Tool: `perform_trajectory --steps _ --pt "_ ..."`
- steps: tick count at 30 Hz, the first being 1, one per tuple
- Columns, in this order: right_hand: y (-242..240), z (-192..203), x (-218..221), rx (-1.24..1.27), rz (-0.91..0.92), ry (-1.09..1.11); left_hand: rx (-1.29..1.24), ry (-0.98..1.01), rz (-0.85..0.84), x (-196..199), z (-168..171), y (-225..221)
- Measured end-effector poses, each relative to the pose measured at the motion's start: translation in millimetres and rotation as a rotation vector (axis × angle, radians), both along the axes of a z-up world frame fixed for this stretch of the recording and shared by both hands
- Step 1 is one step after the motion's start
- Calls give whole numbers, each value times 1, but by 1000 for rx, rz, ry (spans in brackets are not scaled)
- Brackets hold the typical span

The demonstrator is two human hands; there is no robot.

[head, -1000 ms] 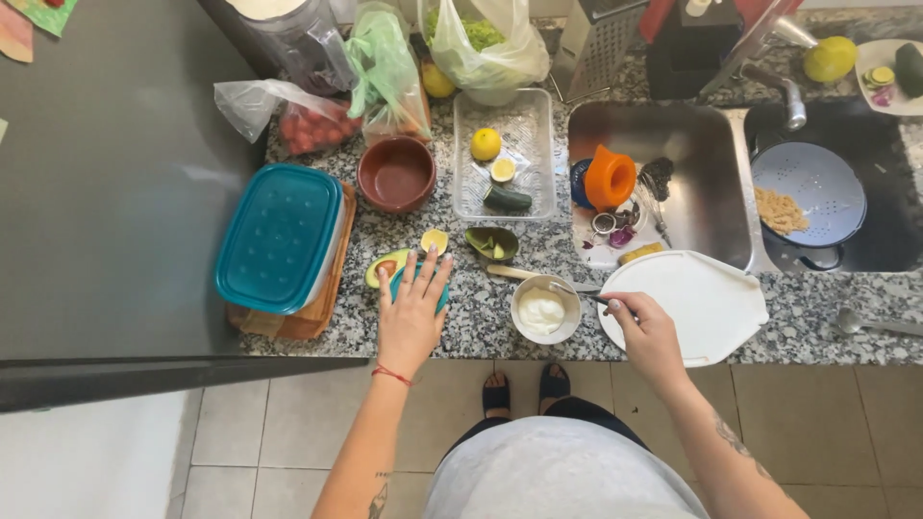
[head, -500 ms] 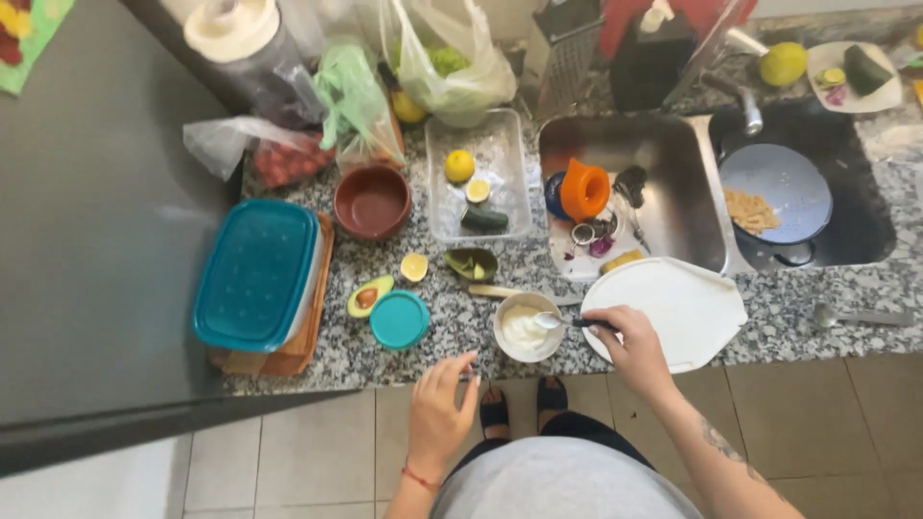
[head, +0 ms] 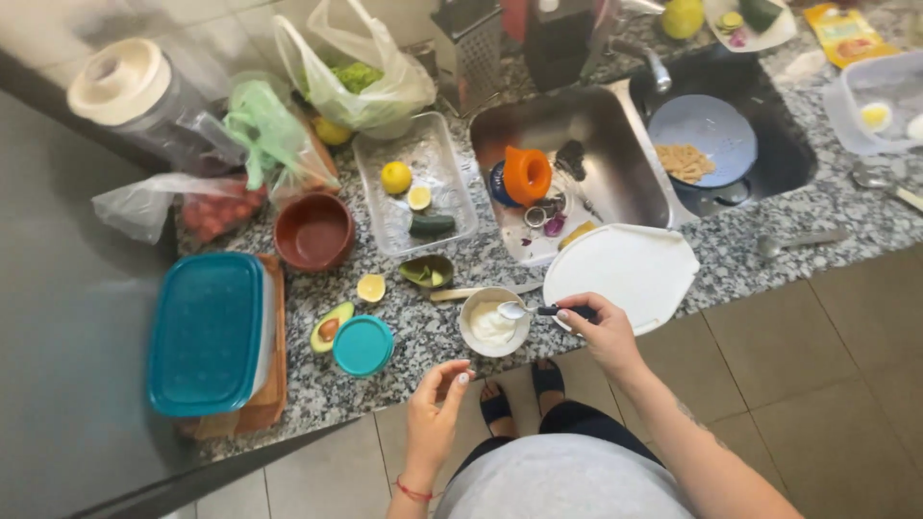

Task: Preparing and assembling pasta salads by peeling and slicing eggs, mixing dressing, and adding ingredients to containers.

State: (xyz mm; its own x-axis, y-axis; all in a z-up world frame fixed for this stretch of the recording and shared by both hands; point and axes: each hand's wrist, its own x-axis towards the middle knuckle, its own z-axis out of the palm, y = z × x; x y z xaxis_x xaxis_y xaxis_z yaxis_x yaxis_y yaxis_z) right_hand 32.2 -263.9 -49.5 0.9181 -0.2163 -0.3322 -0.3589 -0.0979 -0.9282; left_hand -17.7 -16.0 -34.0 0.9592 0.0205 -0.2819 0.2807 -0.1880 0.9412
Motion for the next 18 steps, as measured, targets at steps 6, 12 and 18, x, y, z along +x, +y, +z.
perform_trajectory --steps 6,12,18 --pt "-5 -28 -10 70 5 26 20 12 -40 3 3 6" --pt "3 1 -9 -624 410 -600 480 -166 -179 21 -18 -3" --pt "2 -3 -2 -1218 663 -994 740 -384 -472 63 -9 -38"
